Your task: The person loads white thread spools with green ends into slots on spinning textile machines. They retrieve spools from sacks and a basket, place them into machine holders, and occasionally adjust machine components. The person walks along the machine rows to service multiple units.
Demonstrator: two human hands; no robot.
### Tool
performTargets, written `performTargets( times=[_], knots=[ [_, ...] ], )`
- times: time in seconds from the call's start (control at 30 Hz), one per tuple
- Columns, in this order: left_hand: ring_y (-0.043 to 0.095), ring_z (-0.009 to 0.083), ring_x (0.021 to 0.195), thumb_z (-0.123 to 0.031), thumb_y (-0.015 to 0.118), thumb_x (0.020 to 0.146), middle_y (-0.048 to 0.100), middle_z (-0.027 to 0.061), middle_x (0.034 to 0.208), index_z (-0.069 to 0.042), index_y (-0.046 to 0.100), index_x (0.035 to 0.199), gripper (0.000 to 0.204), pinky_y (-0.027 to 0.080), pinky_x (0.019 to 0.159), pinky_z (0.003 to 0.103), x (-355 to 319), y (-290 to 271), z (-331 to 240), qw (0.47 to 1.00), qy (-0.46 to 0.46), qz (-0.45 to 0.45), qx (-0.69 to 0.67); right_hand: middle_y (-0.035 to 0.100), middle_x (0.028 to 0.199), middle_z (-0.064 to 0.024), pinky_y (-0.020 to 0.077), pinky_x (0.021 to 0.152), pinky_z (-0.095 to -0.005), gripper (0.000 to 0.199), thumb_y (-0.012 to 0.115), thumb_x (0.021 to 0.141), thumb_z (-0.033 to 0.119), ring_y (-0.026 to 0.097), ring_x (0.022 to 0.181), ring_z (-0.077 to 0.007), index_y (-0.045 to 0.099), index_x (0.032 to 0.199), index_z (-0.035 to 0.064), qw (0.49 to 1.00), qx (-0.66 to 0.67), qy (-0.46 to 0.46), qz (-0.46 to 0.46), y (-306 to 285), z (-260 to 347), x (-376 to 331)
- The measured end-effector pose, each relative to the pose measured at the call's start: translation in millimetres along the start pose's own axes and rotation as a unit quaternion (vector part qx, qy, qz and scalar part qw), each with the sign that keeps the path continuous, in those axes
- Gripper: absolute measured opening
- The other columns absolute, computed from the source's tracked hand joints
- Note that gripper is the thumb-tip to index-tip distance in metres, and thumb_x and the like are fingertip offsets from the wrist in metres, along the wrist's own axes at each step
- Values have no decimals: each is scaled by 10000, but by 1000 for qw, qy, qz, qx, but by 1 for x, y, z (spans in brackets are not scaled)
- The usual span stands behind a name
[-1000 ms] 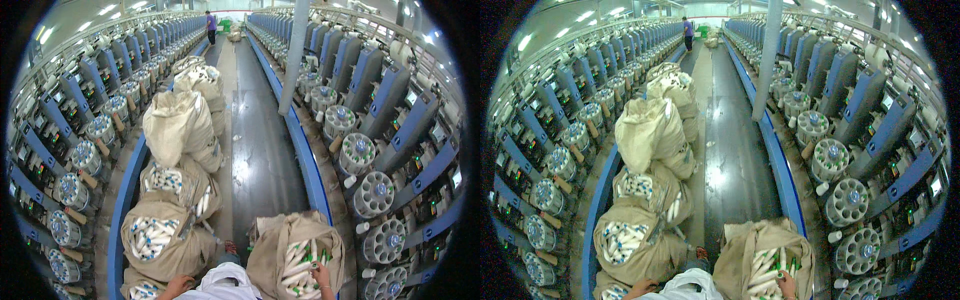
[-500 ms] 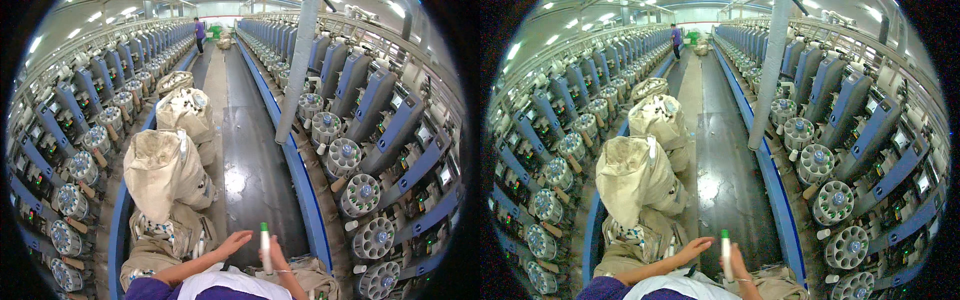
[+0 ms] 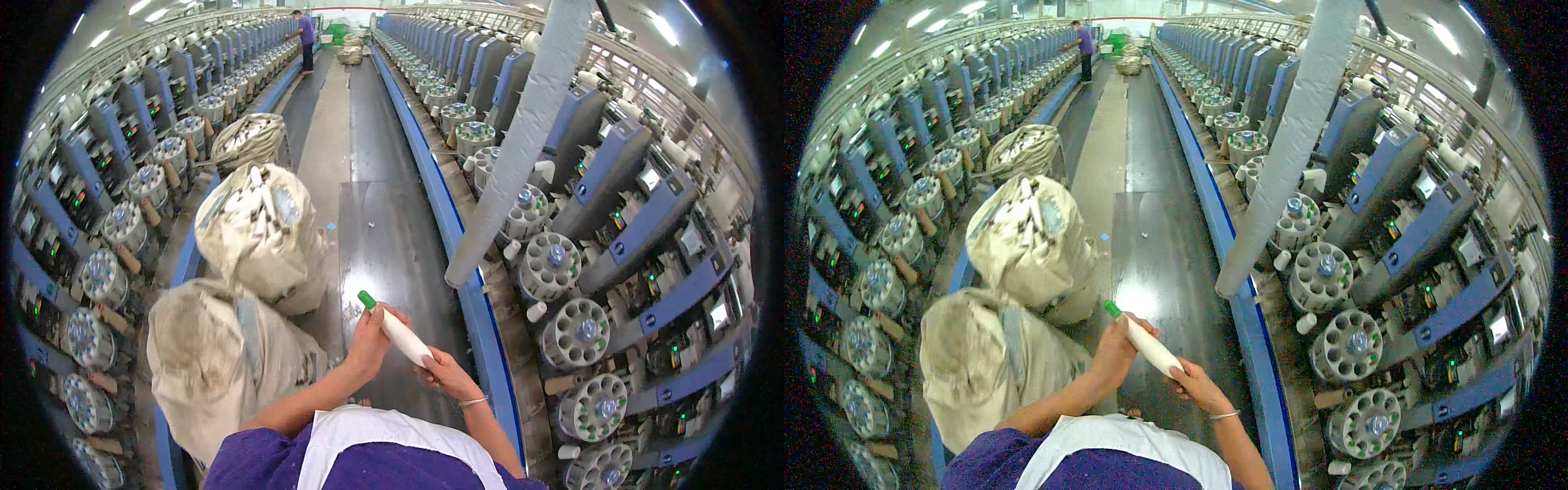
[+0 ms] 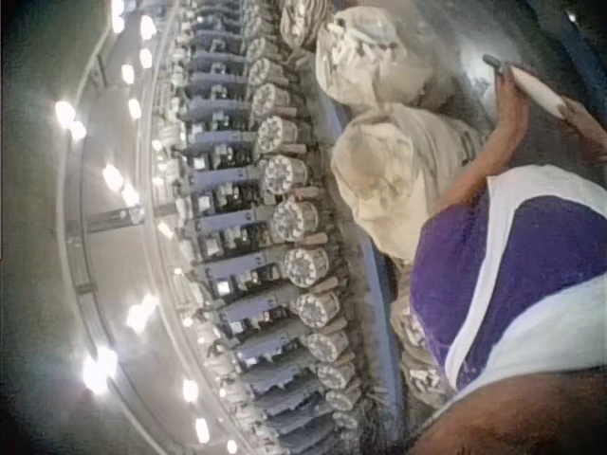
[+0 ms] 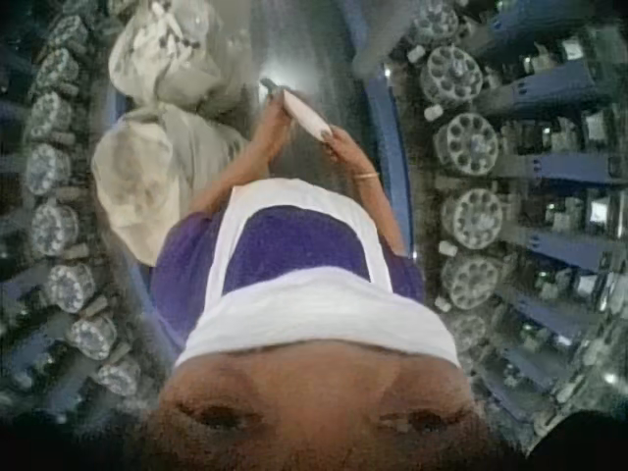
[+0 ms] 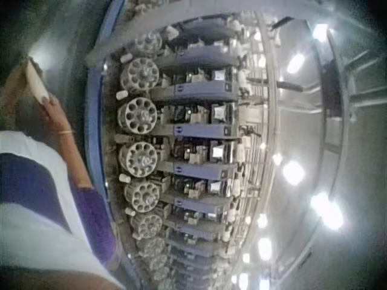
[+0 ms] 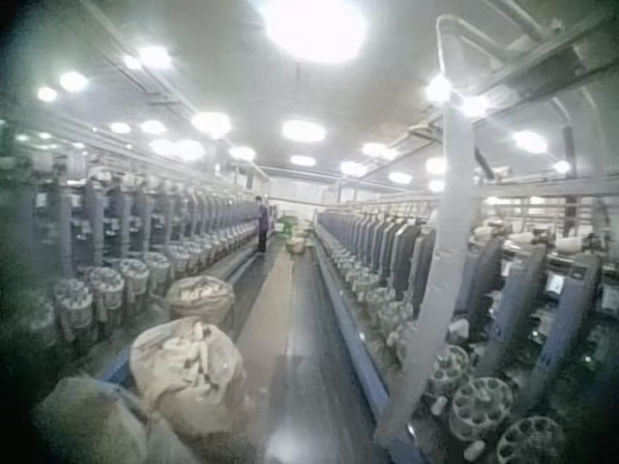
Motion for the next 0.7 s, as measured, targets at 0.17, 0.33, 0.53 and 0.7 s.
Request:
performTargets(
  times=[0.17,0.33,0.53,0.7],
  knots=[
    [539,172,963,-241,402,1017,594,81,1018,-73,476,1068,190,414,913,350,156,27,-12,997,25,-7,78,536,617,-98,411,543,-342,411,493,941,372,522,561,-208,574,808,-9,887,-327,-111,-308,-108,101,106],
    [542,221,1022,-302,406,1012,593,105,1060,-105,464,1045,208,413,945,402,350,17,-7,999,-11,15,31,402,601,18,357,435,-291,338,476,982,331,377,458,-113,448,729,109,952,43,-71,-295,-215,142,230],
    [561,259,1010,-385,479,969,620,133,1024,-94,503,1027,298,429,939,462,553,-97,-89,993,84,-88,-3,599,1037,-88,458,893,-315,166,544,943,179,573,964,-186,520,834,55,958,141,-207,-142,-262,302,466],
    [569,310,1037,-312,434,997,605,167,1032,-70,512,1000,254,439,960,483,657,-245,-167,939,147,-293,-106,600,912,-86,449,981,-373,163,520,958,196,601,988,-215,541,894,48,983,135,-112,44,-194,365,700]
  ],
)
Point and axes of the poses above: each hand's wrist, its own x-axis towards the middle knuckle, its own y-axis out of the palm, z = x × y, the point moved 9 cm from there along x, towards the middle knuckle
